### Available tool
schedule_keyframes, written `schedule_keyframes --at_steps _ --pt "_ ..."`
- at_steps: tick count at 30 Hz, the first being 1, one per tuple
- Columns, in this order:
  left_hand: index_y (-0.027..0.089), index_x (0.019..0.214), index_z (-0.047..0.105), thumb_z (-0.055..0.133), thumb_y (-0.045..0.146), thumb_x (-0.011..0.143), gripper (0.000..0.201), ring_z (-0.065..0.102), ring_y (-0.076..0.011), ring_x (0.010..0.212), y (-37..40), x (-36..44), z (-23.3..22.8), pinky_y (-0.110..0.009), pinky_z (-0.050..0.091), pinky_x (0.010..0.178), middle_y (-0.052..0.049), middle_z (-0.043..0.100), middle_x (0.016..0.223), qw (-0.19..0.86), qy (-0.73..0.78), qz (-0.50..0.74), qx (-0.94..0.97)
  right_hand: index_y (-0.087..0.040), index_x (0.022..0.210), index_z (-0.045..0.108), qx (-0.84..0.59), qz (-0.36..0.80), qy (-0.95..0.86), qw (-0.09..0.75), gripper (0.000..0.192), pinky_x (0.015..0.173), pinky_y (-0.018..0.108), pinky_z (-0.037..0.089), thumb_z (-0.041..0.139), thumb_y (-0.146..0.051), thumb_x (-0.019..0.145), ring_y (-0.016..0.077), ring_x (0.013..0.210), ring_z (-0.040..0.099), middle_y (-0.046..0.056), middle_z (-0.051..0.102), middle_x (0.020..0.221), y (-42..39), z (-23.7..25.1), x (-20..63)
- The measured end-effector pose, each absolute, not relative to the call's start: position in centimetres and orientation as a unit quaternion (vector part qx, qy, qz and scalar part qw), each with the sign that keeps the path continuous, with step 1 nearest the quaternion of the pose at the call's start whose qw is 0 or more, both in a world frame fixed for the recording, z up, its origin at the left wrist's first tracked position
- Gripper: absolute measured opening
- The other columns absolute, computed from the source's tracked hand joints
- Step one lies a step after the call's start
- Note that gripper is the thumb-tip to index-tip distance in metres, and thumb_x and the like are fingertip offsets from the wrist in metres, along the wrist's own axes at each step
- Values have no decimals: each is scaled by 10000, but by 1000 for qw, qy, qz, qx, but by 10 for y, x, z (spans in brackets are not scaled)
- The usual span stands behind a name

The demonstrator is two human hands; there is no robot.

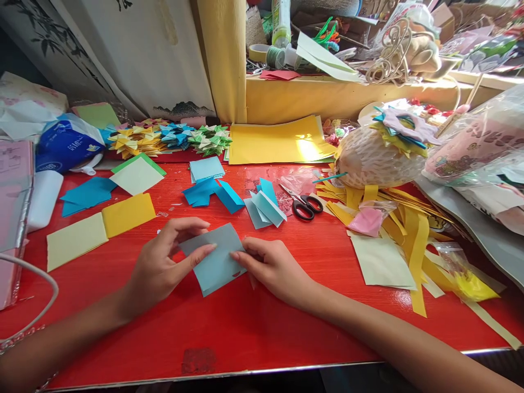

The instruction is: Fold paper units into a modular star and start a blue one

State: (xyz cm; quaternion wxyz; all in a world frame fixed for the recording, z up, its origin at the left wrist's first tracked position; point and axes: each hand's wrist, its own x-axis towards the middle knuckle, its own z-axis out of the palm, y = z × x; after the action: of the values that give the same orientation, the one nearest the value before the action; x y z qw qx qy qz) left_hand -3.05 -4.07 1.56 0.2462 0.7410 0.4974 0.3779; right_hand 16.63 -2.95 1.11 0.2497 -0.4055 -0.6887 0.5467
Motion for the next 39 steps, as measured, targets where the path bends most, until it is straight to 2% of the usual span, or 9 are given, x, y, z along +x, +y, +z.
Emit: schedule_keyframes --at_steps 3,6,11,15,19,24,30,35,39 --pt "231 966 482 537 192 805 175 568 -114 826 -40 -32 17 -226 495 738 4 569 886 209 479 413 746 -154 721 466 -404 633 -601 273 281 456 184 389 444 -399 857 75 444 496 -19 532 528 -28 11 166" --pt "205 874 521 498 126 813 102 549 -112 789 -38 -36 19 -232 479 711 -8 546 823 142 421 383 810 -138 833 506 -376 706 -528 285 256 490 209 463 465 -391 848 114 521 585 23 602 610 -26 10 166" --pt "197 925 520 473 98 812 158 515 -159 992 -37 -40 18 -272 463 801 -74 513 1057 131 330 319 878 -131 910 556 -338 765 -451 312 252 584 226 498 453 -357 862 126 610 628 52 646 672 -23 9 166" --pt "203 935 508 446 106 828 157 511 -151 1020 -35 -39 17 -245 474 782 -72 488 1113 174 352 299 869 -128 851 569 -374 772 -400 322 327 572 211 481 426 -423 859 121 574 627 72 665 671 -22 9 166" --pt "181 965 517 456 153 839 142 496 -162 1024 -34 -36 18 -274 460 830 -88 465 1101 177 363 287 868 -132 788 557 -395 761 -392 334 343 539 206 467 468 -461 825 97 505 593 78 673 716 -21 9 166" --pt "178 1039 533 515 280 817 245 489 -187 1000 -35 -36 19 -314 453 855 -105 446 1141 200 330 251 888 -138 896 581 -386 738 -442 333 255 539 175 455 548 -374 804 71 521 571 54 662 736 -23 6 166" --pt "207 968 601 404 256 875 224 511 -150 923 -33 -36 20 -262 456 777 -66 503 1055 242 373 271 854 -126 882 581 -378 717 -485 328 245 535 190 484 516 -355 826 82 526 577 36 641 697 -25 8 164" --pt "249 1007 578 470 306 845 202 543 -125 870 -31 -33 21 -198 452 665 -17 556 997 316 448 276 790 -123 887 580 -384 698 -523 302 217 557 210 507 530 -322 816 105 581 608 24 631 724 -27 10 161" --pt "262 1055 561 473 282 845 228 554 -114 845 -32 -32 23 -194 439 661 5 591 983 348 444 258 784 -121 931 582 -380 699 -527 297 216 610 221 518 524 -300 824 122 649 630 23 635 739 -26 8 162"
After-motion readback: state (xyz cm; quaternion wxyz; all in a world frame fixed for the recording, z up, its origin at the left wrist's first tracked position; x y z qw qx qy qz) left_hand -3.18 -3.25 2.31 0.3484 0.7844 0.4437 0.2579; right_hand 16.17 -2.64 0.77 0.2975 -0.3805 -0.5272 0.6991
